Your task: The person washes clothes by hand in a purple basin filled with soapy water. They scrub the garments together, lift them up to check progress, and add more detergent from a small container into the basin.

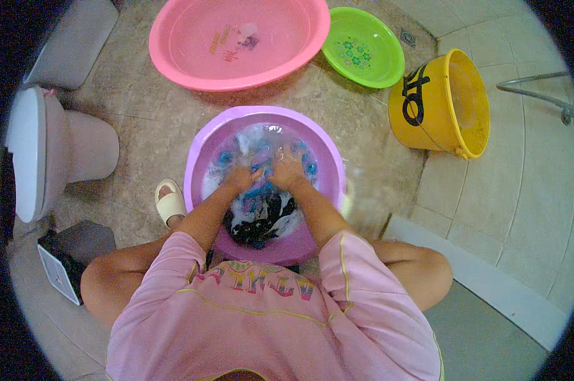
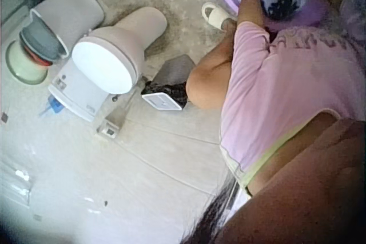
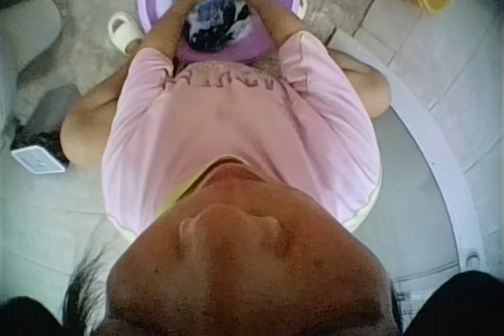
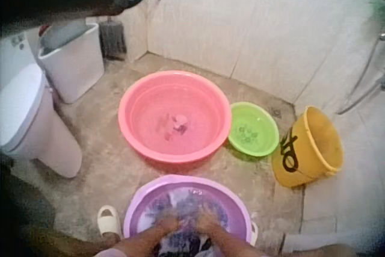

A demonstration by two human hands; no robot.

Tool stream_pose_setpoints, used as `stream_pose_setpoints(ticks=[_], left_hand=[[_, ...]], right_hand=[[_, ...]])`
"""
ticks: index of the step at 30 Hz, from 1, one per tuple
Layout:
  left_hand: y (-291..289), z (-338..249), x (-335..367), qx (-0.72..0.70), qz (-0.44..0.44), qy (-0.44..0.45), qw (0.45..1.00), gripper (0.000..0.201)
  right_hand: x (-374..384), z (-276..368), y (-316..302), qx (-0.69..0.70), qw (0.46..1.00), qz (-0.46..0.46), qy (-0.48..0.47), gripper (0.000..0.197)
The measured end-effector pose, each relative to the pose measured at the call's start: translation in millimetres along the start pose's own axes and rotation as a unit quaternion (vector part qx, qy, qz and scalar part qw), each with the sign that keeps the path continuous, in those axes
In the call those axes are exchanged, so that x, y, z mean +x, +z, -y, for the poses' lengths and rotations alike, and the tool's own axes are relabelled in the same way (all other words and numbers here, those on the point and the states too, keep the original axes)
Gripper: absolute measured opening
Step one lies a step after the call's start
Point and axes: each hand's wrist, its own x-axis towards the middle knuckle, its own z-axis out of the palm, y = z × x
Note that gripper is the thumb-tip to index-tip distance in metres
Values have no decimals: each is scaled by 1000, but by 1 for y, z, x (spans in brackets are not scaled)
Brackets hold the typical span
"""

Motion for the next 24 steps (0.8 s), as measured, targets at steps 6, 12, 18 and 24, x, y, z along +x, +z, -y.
stream_pose_setpoints(ticks=[6,12,18,24], left_hand=[[32,23,18,17,-49,37,998,68],[18,42,29,-218,-133,17,967,65],[-25,-9,-7,-821,-20,-211,531,42],[-22,-49,-35,-845,-2,-199,497,40]], right_hand=[[-5,3,-3,42,998,-54,2,43],[8,-19,26,164,959,-228,38,30],[-50,104,-45,568,765,-289,90,19],[-27,90,-23,152,950,-270,-39,21]])
